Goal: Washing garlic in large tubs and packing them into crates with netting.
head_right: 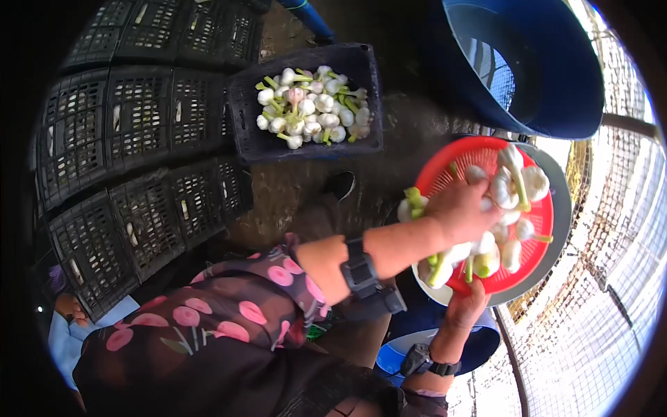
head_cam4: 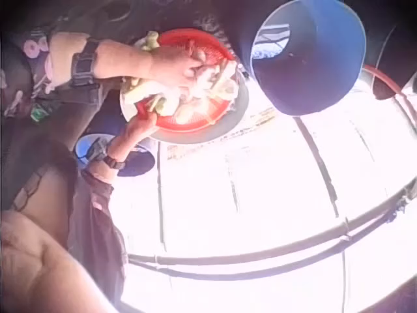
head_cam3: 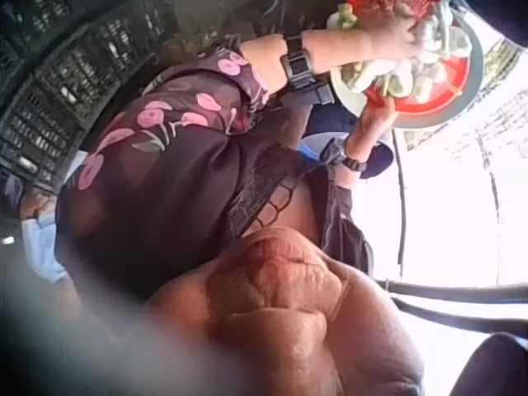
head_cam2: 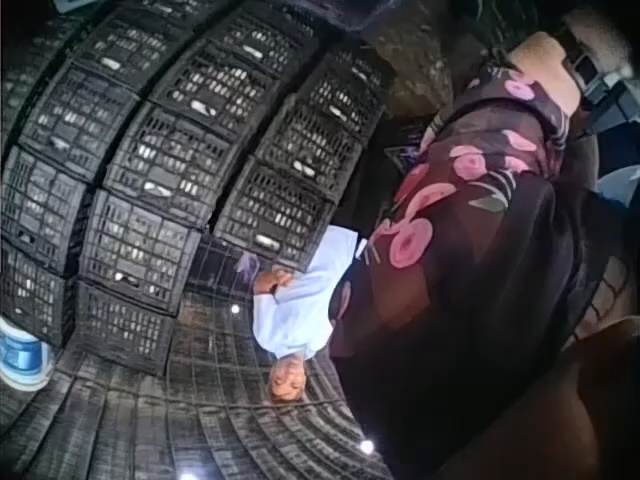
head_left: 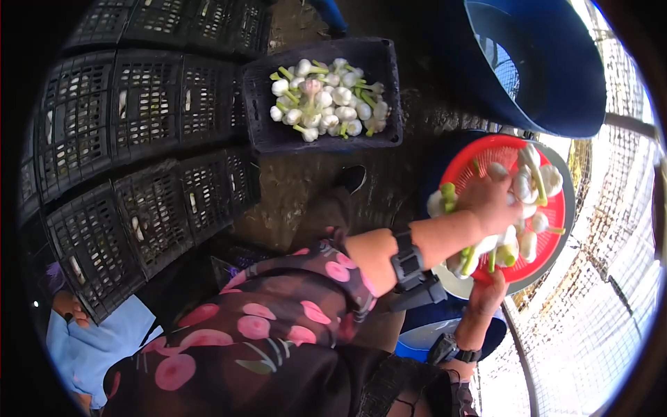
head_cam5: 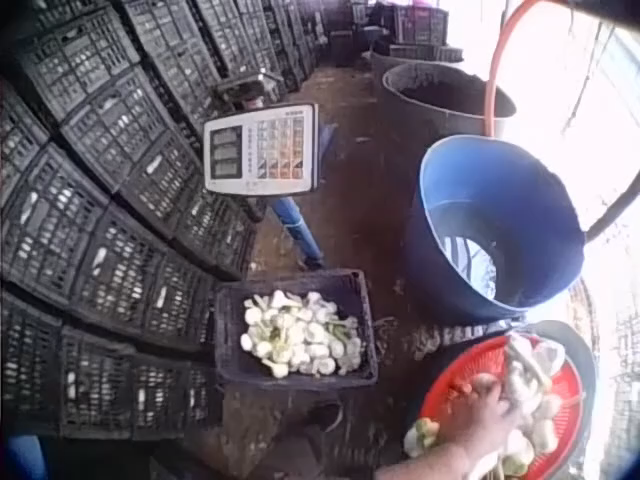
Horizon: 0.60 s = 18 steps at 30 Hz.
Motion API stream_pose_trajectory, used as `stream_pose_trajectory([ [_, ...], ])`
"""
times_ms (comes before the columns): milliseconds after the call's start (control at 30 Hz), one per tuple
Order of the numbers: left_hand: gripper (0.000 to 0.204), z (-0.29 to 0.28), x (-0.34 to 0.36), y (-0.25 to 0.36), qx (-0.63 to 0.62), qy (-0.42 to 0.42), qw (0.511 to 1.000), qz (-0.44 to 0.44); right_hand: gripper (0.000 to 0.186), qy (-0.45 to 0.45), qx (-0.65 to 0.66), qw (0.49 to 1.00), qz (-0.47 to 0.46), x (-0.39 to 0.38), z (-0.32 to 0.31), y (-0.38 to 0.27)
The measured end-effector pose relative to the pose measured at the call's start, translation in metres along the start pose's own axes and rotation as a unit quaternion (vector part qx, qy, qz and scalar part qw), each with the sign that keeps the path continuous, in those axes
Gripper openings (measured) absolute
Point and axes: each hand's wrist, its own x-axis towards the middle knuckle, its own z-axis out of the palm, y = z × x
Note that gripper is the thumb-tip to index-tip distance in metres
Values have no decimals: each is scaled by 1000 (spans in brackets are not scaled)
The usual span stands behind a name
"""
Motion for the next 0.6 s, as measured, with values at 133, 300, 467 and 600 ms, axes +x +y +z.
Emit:
stream_pose_trajectory([
  [133,49,-72,14,-64,-78,147,984,66,57,-22,-43,999,-21,27,84,39],
  [300,54,-177,42,-187,-246,218,939,103,58,-136,-227,962,-75,70,205,98],
  [467,36,-255,41,-322,-314,209,926,29,73,-204,-508,726,-417,113,287,158],
  [600,40,-295,0,-450,-64,398,909,-104,73,-200,-520,663,-501,115,340,182],
])
